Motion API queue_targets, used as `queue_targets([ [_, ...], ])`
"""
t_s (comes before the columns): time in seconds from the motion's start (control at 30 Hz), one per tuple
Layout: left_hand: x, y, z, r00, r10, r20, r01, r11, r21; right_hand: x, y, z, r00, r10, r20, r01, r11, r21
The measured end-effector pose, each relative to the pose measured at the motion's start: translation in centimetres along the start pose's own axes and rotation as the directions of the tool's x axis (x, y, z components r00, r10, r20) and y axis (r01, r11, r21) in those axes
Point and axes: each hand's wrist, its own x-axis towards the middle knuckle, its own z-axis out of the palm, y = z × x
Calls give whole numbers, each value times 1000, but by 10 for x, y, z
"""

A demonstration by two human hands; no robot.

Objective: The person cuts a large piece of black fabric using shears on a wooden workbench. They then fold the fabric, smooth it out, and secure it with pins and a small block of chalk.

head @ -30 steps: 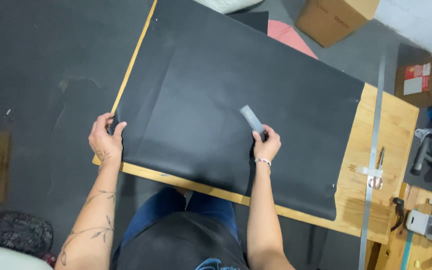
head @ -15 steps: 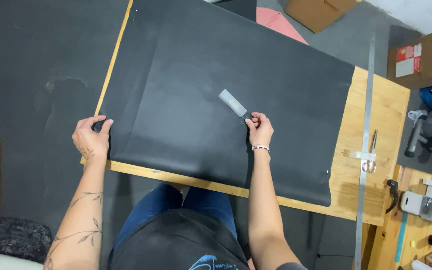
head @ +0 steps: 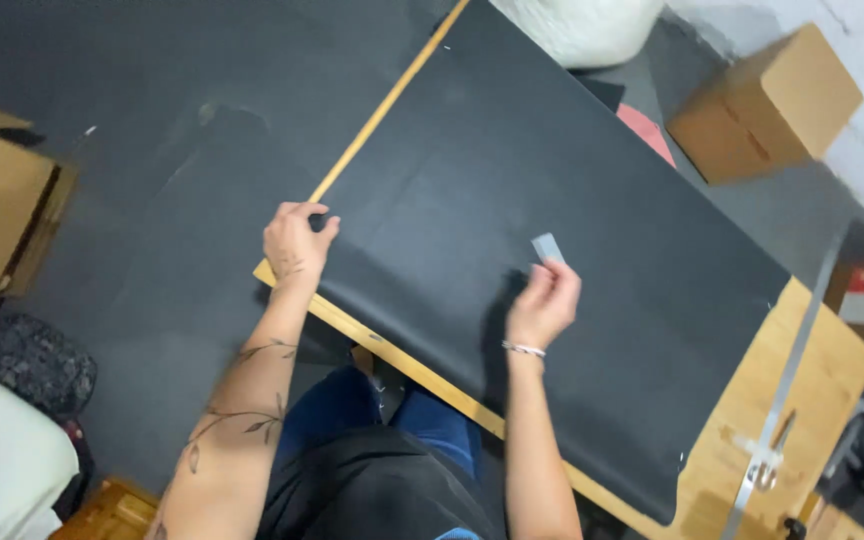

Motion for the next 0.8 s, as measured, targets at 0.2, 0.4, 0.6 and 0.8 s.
queue_targets([
  [0.2, 5, -3, 10, 998, -23, 61, 26, 998, -53, -18, -98, 157, 760, -475, 443, 261, 848, 462],
  [0.4, 6, 5, 1, 989, -74, 128, 78, 997, -28, 11, -130, 211, 330, -535, 778, 413, 823, 391],
  [0.6, 11, 7, -11, 976, -131, 175, 159, 975, -157, 5, -90, 260, 280, -575, 768, 442, 788, 429],
  [0.8, 17, 30, -55, 938, -199, 283, 303, 867, -395, 0, -80, 265, 348, -735, 582, 605, 651, 459],
])
